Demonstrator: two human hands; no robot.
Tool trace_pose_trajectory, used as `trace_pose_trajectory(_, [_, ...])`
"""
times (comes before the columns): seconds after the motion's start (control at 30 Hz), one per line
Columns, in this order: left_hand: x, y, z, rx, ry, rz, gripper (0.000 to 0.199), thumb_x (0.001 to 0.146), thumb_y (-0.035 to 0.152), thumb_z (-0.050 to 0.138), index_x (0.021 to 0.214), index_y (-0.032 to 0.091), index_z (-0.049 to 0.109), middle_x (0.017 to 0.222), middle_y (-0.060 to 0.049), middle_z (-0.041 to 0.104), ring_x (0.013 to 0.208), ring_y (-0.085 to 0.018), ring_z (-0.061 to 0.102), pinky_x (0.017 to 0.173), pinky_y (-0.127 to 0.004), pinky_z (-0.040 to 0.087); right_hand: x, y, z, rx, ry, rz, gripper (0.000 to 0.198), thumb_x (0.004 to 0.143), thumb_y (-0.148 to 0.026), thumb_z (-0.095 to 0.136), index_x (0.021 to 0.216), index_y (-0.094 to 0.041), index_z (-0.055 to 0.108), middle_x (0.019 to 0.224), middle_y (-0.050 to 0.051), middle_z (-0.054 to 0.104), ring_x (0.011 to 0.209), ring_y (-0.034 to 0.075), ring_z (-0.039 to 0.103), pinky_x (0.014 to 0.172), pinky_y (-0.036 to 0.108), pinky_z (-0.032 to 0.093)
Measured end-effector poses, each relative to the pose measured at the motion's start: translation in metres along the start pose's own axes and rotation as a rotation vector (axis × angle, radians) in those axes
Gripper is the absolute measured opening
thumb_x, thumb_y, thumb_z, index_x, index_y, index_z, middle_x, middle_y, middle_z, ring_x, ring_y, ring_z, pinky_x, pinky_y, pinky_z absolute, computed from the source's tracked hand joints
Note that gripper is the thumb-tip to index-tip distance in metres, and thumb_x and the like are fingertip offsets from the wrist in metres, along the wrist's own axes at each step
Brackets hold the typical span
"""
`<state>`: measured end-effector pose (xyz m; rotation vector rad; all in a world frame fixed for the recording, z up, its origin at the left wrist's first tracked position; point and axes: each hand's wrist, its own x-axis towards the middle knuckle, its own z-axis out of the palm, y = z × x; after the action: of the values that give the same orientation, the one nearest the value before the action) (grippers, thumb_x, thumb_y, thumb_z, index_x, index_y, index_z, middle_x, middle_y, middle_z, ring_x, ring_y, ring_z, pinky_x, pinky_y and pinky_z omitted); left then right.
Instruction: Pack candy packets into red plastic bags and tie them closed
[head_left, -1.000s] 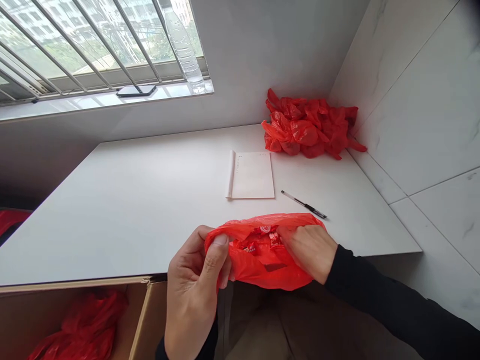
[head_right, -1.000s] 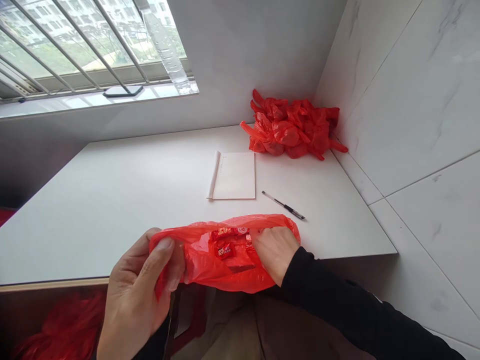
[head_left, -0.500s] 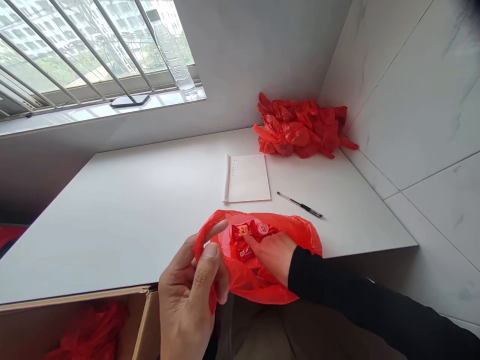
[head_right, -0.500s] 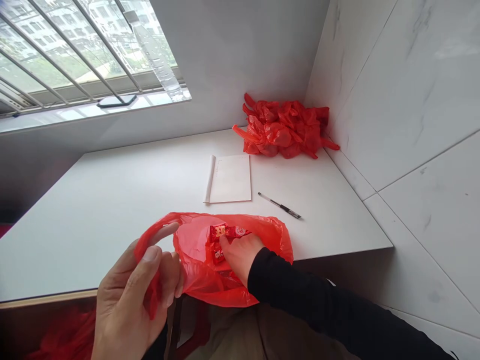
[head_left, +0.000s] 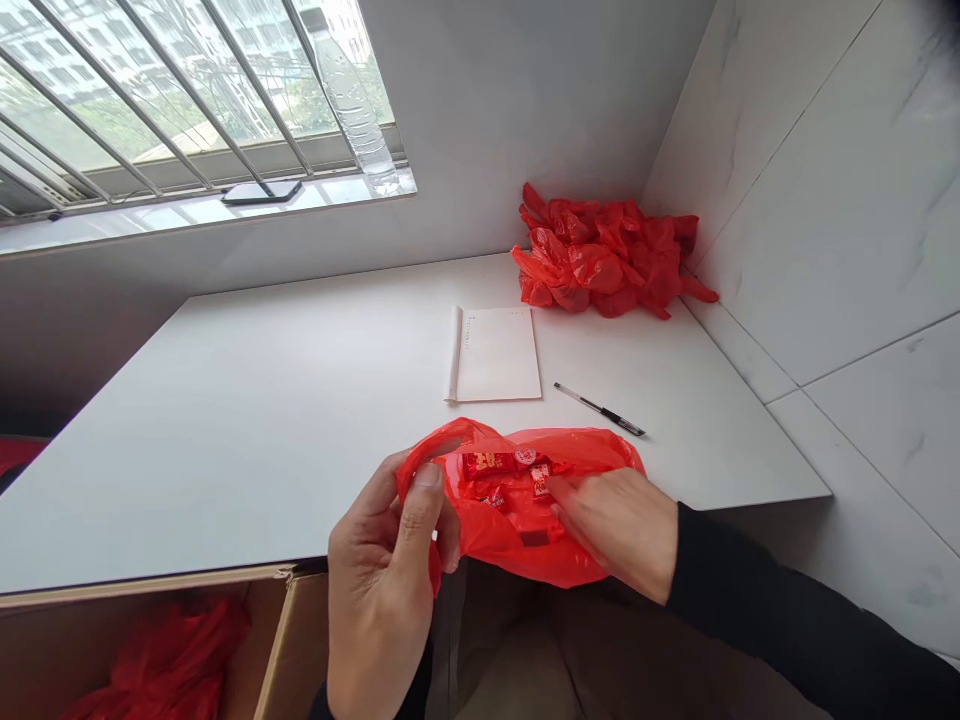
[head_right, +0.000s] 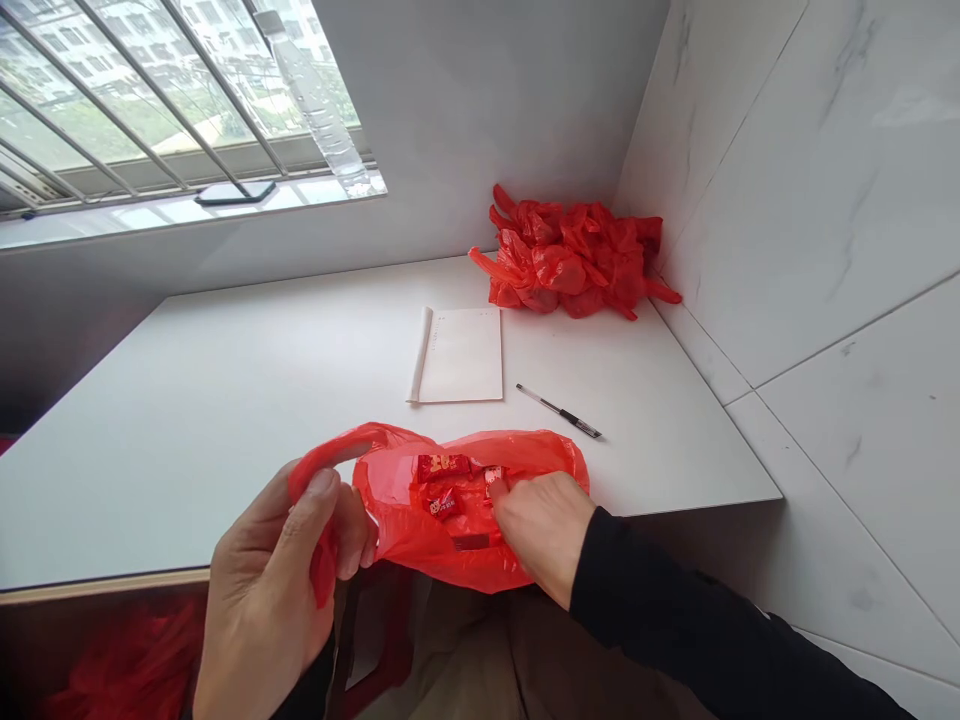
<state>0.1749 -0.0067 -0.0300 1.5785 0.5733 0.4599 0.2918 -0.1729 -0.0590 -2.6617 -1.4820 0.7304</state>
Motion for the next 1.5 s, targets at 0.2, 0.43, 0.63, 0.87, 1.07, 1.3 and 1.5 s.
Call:
trace_pose_trajectory(0.2, [-0.006, 0.016, 0.000, 0.073, 0.301, 0.142, 0.024, 0.089, 0.043, 0.069, 0.080, 0.021, 0.069, 0.083, -0.002, 0.060, 0.080, -0.016, 0.055, 0.069, -0.025, 0.044, -0.038, 0.009, -0.021, 0.443, 0.438, -0.289, 0.047, 0.097, -0.057, 0.057, 0.130, -0.024, 0.058, 0.108, 0.005, 0.070, 0.095, 0.021, 0.067, 0.082, 0.032, 0.052])
trace_pose_trajectory(0.43, [-0.029, 0.046, 0.030, 0.160, 0.023, 0.442, 0.031, 0.094, 0.048, 0.057, 0.085, 0.023, 0.071, 0.095, -0.007, 0.057, 0.092, -0.023, 0.054, 0.061, -0.028, 0.045, -0.019, -0.019, -0.036, 0.693, 0.702, -0.468, 0.040, 0.095, -0.030, 0.063, 0.132, -0.025, 0.051, 0.084, -0.004, 0.066, 0.069, 0.013, 0.058, 0.063, 0.024, 0.047])
trace_pose_trajectory(0.63, [-0.026, 0.028, 0.015, 0.042, -0.158, 0.431, 0.057, 0.089, 0.063, 0.057, 0.136, 0.031, 0.057, 0.130, -0.008, 0.058, 0.128, -0.031, 0.050, 0.109, -0.039, 0.041, -0.025, -0.016, -0.058, 0.932, 0.718, -0.429, 0.007, 0.096, -0.023, 0.056, 0.090, -0.022, 0.055, 0.070, -0.007, 0.056, 0.054, 0.007, 0.045, 0.053, 0.021, 0.039])
trace_pose_trajectory(0.87, [-0.014, 0.020, 0.023, 0.179, -0.476, 0.222, 0.023, 0.097, 0.035, 0.054, 0.090, 0.022, 0.071, 0.081, -0.007, 0.061, 0.079, -0.022, 0.057, 0.075, -0.033, 0.047, -0.041, -0.009, -0.081, 0.929, 0.647, -0.291, 0.016, 0.100, -0.035, 0.056, 0.110, -0.026, 0.063, 0.061, -0.008, 0.044, 0.046, 0.008, 0.038, 0.044, 0.020, 0.038])
trace_pose_trajectory(1.07, [-0.014, 0.044, 0.014, -0.334, -0.253, 0.019, 0.036, 0.097, 0.045, 0.055, 0.071, 0.021, 0.061, 0.078, -0.008, 0.066, 0.083, -0.024, 0.063, 0.084, -0.038, 0.052, -0.054, 0.016, -0.082, 0.794, 0.753, -0.195, 0.028, 0.093, -0.046, 0.067, 0.116, -0.030, 0.069, 0.059, -0.005, 0.051, 0.045, 0.010, 0.043, 0.041, 0.021, 0.042])
trace_pose_trajectory(1.3, [-0.009, 0.042, 0.013, -0.432, -0.216, -0.117, 0.035, 0.098, 0.051, 0.052, 0.084, 0.022, 0.064, 0.042, 0.008, 0.029, 0.039, -0.009, 0.032, 0.060, -0.029, 0.051, -0.063, 0.022, -0.082, 0.759, 0.885, -0.228, 0.021, 0.102, -0.038, 0.053, 0.114, -0.036, 0.070, 0.064, -0.003, 0.060, 0.050, 0.013, 0.055, 0.044, 0.022, 0.048])
trace_pose_trajectory(1.5, [-0.035, 0.038, 0.026, -0.062, -0.042, -0.217, 0.033, 0.088, 0.048, 0.069, 0.116, 0.032, 0.073, 0.117, -0.004, 0.070, 0.113, -0.026, 0.063, 0.090, -0.028, 0.053, -0.066, -0.018, -0.084, 0.762, 0.852, -0.426, 0.026, 0.099, -0.024, 0.058, 0.120, -0.038, 0.064, 0.083, -0.003, 0.070, 0.068, 0.015, 0.067, 0.063, 0.026, 0.058])
